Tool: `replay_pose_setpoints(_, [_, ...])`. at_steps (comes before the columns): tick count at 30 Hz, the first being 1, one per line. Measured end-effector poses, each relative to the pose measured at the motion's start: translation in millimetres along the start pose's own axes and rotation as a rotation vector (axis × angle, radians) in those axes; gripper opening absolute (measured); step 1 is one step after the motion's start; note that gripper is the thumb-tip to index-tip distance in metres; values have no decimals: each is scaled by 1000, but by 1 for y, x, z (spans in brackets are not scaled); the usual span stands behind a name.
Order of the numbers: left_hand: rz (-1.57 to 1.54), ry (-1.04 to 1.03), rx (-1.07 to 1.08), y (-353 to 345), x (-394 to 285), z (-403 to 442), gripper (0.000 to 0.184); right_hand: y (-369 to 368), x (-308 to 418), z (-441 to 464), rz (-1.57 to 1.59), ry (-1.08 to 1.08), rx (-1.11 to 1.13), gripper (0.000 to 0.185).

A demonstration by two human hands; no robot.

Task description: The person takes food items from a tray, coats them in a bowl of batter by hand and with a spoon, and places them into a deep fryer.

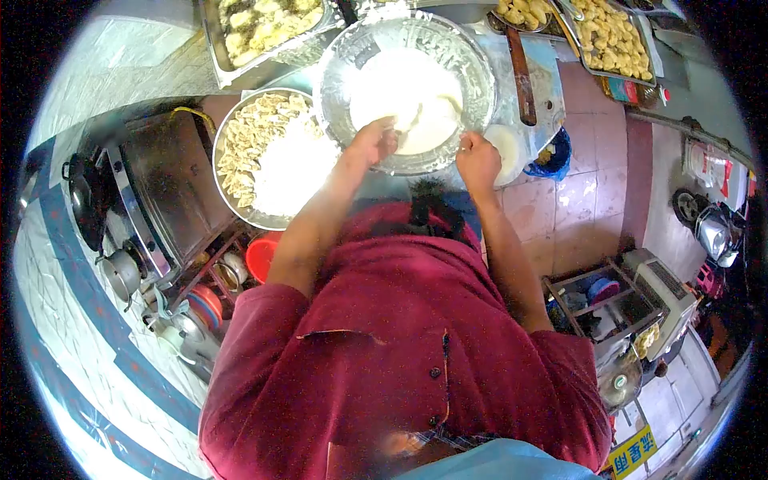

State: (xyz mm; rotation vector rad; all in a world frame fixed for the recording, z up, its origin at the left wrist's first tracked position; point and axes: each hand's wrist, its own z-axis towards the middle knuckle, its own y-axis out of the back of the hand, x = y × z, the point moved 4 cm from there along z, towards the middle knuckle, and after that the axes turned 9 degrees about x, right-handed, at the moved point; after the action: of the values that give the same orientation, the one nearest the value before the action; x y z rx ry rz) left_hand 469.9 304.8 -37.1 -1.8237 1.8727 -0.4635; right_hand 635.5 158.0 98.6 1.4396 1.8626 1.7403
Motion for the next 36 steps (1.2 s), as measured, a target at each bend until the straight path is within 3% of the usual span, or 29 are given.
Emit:
replay_pose_setpoints(3, [-7,10,109,-14,4,-11,16,-55,-37,2,44,-50,137,21])
replay_pose_setpoints(4, [1,5,141,-15,3,-14,14,-54,-22,-1,144,-91,444,28])
replay_pose_setpoints(5, [-28,111,179,-13,4,-18,15,-59,-17,0,324,-77,485,26])
replay_pose_setpoints(6, [3,50,170,-15,5,-24,16,-65,-13,0,505,-72,528,24])
replay_pose_setpoints(7, [32,-13,158,-18,5,-30,17,-63,-10,6,782,-103,544,21])
replay_pose_setpoints(9, [4,-41,200,-22,-4,-49,18,-58,-26,30,1032,-238,395,15])
replay_pose_setpoints(10, [-7,-47,226,-26,-12,-55,19,-32,-14,32,1172,-413,389,14])
replay_pose_setpoints(11, [-18,-107,283,-28,-25,-62,21,-18,-9,37,1209,-389,323,15])
replay_pose_setpoints(13, [-39,-217,400,-26,-59,-85,24,-12,-19,42,1094,-325,333,16])
replay_pose_setpoints(14, [-36,-251,322,-20,-84,-95,29,-13,-22,39,1018,-302,336,17])
replay_pose_setpoints(17, [165,-497,324,-18,-181,-118,18,-19,-33,21,851,-268,368,18])
replay_pose_setpoints(19, [331,-654,112,-34,-243,-144,17,-29,-44,8,827,-298,427,19])
replay_pose_setpoints(23, [454,-762,-86,-44,-355,-132,10,-42,-57,-6,808,-279,422,19])
replay_pose_setpoints(26, [683,-731,-160,-41,-408,-107,16,-31,-47,-9,744,-264,397,20])
replay_pose_setpoints(28, [762,-678,-288,-29,-433,-84,23,-30,-50,-7,737,-252,365,19])
replay_pose_setpoints(31, [693,-795,-429,-16,-451,-73,26,-25,-58,4,670,-195,337,20])
replay_pose_setpoints(32, [533,-933,-357,-7,-453,-75,30,-26,-60,4,637,-177,339,21])
replay_pose_setpoints(35, [715,-1293,-286,-17,-410,-131,35,-15,-47,6,718,-195,362,20])
replay_pose_setpoints(36, [695,-1248,-383,-21,-388,-152,34,-19,-47,3,695,-192,375,20])
